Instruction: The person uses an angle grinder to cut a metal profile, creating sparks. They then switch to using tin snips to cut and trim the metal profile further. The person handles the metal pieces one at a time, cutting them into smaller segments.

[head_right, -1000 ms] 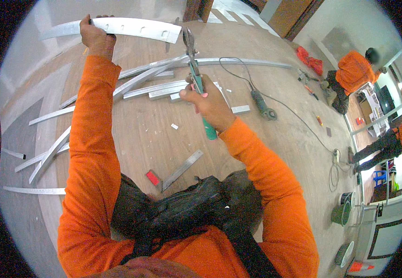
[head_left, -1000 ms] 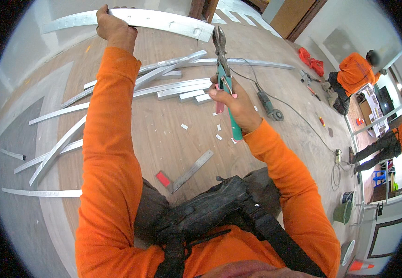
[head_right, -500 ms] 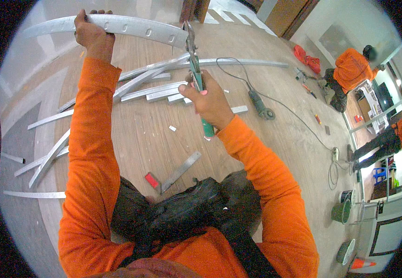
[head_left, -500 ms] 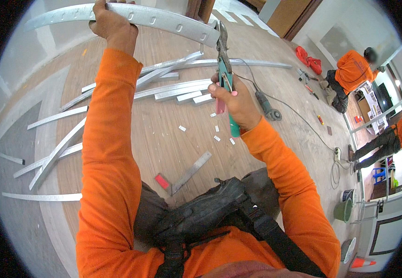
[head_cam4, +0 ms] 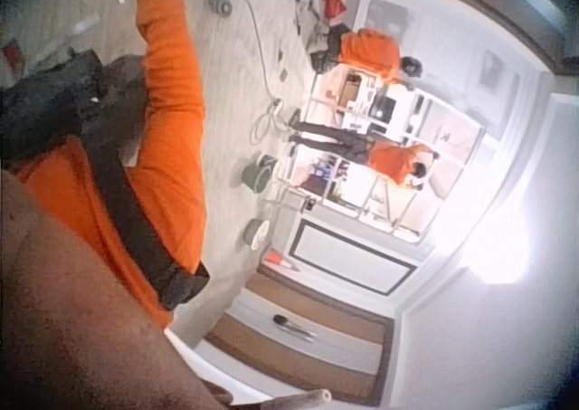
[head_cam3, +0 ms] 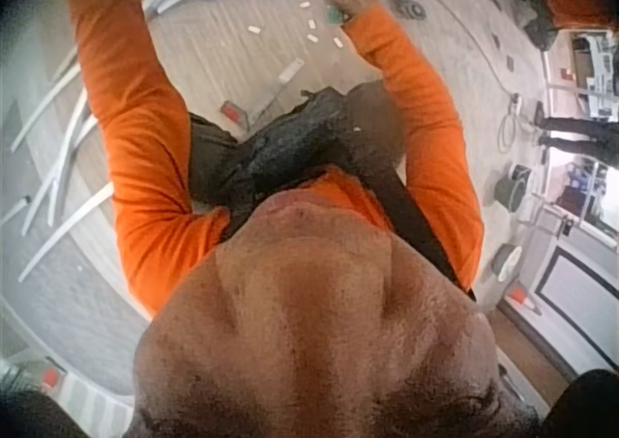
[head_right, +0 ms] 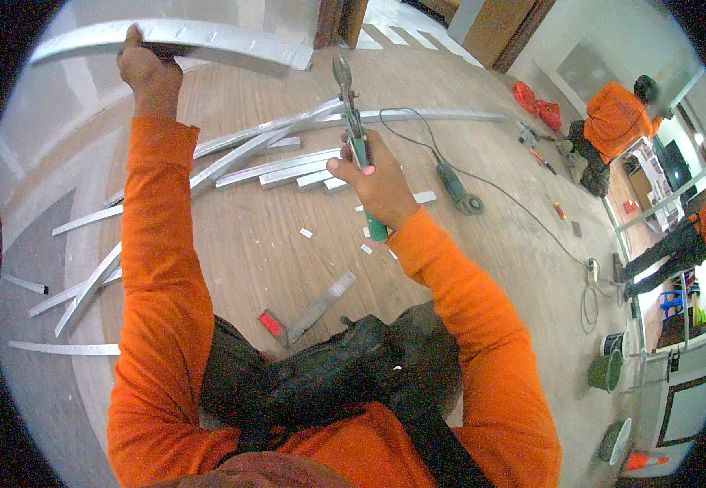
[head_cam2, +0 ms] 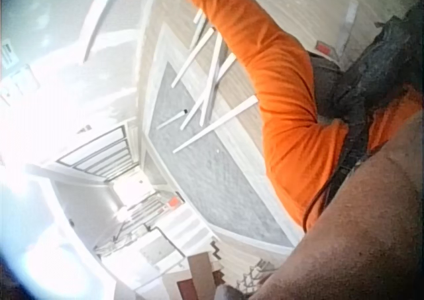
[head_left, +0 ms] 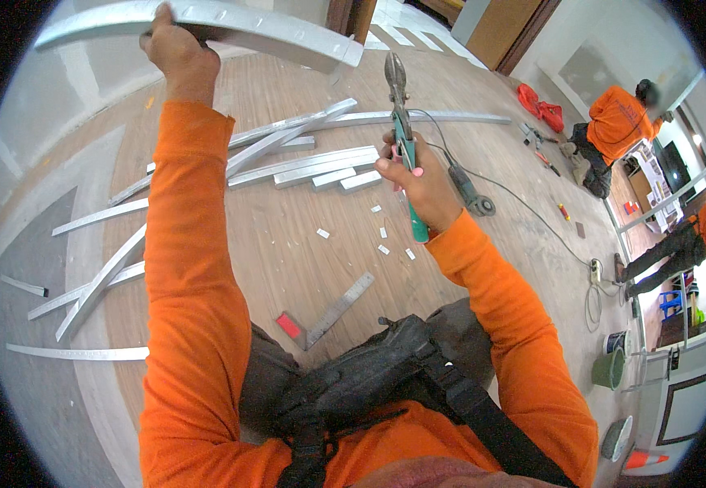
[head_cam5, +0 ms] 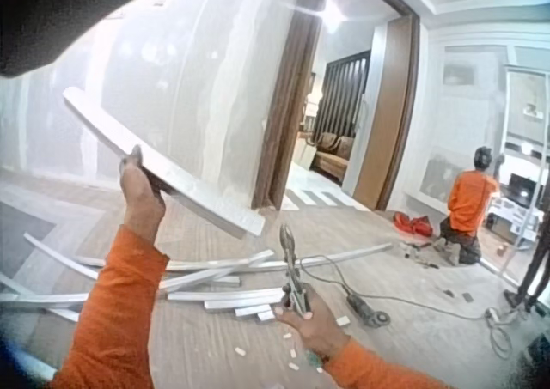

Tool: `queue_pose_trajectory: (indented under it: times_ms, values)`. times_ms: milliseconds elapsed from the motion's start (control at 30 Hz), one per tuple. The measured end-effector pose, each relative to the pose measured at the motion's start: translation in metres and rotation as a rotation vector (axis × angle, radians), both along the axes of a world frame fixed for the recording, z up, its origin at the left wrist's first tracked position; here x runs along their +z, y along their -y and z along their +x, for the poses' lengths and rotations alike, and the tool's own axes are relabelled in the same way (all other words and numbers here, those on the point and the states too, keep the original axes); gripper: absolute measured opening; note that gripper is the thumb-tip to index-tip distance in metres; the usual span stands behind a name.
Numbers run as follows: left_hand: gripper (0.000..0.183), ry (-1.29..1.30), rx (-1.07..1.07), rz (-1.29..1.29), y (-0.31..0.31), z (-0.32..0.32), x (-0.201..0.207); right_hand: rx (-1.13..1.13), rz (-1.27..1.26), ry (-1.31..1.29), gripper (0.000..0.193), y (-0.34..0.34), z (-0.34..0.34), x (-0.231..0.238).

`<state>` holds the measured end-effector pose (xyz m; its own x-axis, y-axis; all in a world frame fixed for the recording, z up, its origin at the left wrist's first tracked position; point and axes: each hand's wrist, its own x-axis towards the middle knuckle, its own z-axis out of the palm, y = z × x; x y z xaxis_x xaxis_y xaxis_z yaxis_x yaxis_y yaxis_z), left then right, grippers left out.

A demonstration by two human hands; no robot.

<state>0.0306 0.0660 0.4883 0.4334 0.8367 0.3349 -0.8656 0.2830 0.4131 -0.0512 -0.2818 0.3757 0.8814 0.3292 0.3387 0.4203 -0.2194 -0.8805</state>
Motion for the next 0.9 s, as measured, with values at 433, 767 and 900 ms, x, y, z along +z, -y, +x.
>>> queue_pose_trajectory:
  times_ms: [433, 767, 900]
  values:
    - [0.032, -0.223, -0.46, -0.027, -0.021, 0.024, -0.019, -0.01, -0.146, 0.288, 0.053, -0.003, -0.009, 0.004]
    - [0.046, -0.39, -0.212, -0.126, 0.001, 0.021, -0.023, -0.246, -0.209, 0.38, 0.058, -0.001, -0.009, 0.006]
    - [0.033, -0.48, -0.16, -0.192, 0.011, 0.015, -0.016, -0.291, -0.321, 0.518, 0.06, 0.005, 0.0, 0.001]
